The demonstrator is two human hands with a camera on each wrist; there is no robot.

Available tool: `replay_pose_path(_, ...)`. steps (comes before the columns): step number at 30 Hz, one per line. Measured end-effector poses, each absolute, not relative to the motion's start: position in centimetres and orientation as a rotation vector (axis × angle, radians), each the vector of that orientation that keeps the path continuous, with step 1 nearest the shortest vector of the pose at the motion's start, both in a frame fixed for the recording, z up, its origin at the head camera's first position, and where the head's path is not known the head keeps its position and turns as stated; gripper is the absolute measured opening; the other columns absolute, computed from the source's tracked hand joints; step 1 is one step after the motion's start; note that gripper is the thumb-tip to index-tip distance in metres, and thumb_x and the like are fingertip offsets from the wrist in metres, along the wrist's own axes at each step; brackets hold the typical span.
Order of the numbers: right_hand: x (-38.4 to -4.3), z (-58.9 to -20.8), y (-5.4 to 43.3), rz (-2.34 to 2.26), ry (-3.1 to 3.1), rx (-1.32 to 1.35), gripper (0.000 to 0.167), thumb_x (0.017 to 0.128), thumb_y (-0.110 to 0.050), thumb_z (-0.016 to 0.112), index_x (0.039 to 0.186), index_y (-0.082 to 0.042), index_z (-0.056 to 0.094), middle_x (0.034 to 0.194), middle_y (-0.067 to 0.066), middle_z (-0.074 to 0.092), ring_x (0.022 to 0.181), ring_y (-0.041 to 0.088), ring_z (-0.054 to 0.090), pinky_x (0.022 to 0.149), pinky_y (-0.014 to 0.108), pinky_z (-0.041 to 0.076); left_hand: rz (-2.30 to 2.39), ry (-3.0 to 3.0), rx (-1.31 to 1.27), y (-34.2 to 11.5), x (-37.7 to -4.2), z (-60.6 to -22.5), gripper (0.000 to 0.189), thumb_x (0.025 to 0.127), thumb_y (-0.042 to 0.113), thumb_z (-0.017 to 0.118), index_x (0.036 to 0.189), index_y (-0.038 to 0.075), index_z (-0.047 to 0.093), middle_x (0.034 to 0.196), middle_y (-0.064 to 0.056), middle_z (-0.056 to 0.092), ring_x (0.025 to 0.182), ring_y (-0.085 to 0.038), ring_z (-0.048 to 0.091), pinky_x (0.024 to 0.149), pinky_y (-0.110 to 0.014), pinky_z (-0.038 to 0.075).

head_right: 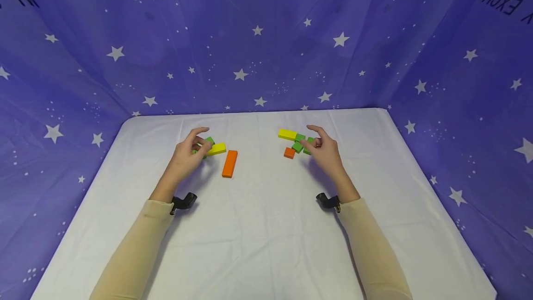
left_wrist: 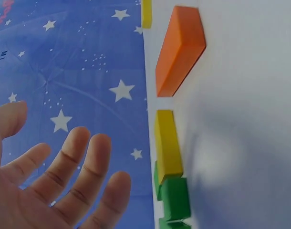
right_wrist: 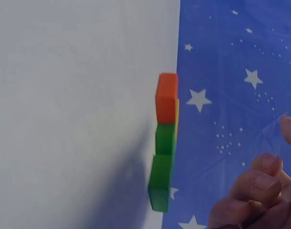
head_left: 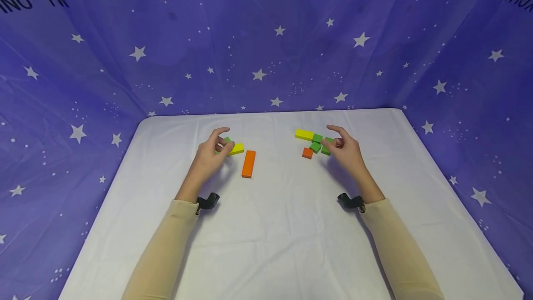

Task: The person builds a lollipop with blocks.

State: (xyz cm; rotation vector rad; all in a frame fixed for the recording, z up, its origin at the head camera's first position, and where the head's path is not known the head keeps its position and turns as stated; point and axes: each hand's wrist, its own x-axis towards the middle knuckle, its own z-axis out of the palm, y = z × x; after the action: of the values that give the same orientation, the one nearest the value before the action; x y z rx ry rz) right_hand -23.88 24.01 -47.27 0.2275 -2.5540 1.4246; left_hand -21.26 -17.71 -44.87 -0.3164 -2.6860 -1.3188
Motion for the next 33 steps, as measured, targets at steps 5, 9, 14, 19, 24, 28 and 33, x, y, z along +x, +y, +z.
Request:
replay_pose_path(5,-23.7,-48.1,23.3,1.454,-2.606,0.218,0.051,0.090,-0.039,0.072,0.137,-0.027,0.055,0.067,0.006,0.048,0.056,0.016,0.037,0.050,0.029,0.030,-1.371,-2.712,-0.346,-17.2,-21.3,-45.6,0.051,0.097,0.051,0.055,0.143,0.029,0.046,0.102,0.000,0.066,0.085,-0.019,0.063,0.079,-0.043,0.047)
replay_pose_path(9,-23.6,-48.5,22.8,1.470,-2.635,0.221,0.055,0.089,-0.040,0.073,0.137,-0.020,0.056,0.065,0.006,0.046,0.056,0.016,0.038,0.050,0.029,0.030,-1.418,-2.724,-0.355,-16.8,-21.2,-46.1,0.051,0.097,0.048,0.058,0.142,0.030,0.045,0.101,0.001,0.065,0.083,-0.019,0.061,0.075,-0.041,0.047)
replay_pose_path(14,-23.7,-49.1,22.6,1.487,-2.660,0.231,0.055,0.089,-0.036,0.074,0.138,-0.016,0.056,0.063,0.005,0.044,0.054,0.016,0.036,0.047,0.028,0.030,-1.454,-2.732,-0.393,-16.4,-21.3,-46.7,0.050,0.097,0.043,0.060,0.143,0.029,0.045,0.100,0.000,0.065,0.082,-0.021,0.061,0.074,-0.041,0.047)
replay_pose_path(19,-23.9,-49.6,22.5,1.477,-2.688,0.215,0.055,0.089,-0.038,0.074,0.137,-0.017,0.056,0.064,0.005,0.046,0.054,0.017,0.038,0.048,0.028,0.031,-1.433,-2.756,-0.406,-16.1,-21.3,-47.4,0.052,0.096,0.045,0.060,0.143,0.029,0.046,0.097,0.000,0.066,0.079,-0.019,0.062,0.073,-0.040,0.047)
replay_pose_path(24,-23.9,-49.9,22.4,1.501,-2.721,0.196,0.055,0.088,-0.035,0.075,0.137,-0.016,0.057,0.065,0.005,0.047,0.054,0.016,0.039,0.048,0.027,0.031,-1.455,-2.785,-0.408,-15.8,-21.3,-48.0,0.052,0.096,0.039,0.062,0.144,0.025,0.046,0.094,0.000,0.066,0.073,-0.020,0.062,0.066,-0.039,0.047)
replay_pose_path(28,-23.9,-50.1,22.4,1.503,-2.739,0.187,0.055,0.088,-0.033,0.075,0.136,-0.015,0.057,0.061,0.003,0.044,0.052,0.015,0.037,0.046,0.026,0.030,-1.447,-2.814,-0.407,-15.7,-21.4,-48.3,0.055,0.096,0.036,0.063,0.145,0.019,0.046,0.093,0.000,0.065,0.071,-0.019,0.062,0.062,-0.039,0.048)
replay_pose_path(33,-24.1,-50.4,22.4,1.470,-2.778,0.151,0.053,0.088,-0.033,0.075,0.135,-0.016,0.058,0.060,0.001,0.042,0.051,0.014,0.036,0.046,0.025,0.029,-1.413,-2.850,-0.385,-15.5,-21.5,-48.5,0.055,0.095,0.034,0.065,0.144,0.017,0.048,0.092,-0.001,0.062,0.074,-0.019,0.060,0.060,-0.037,0.048)
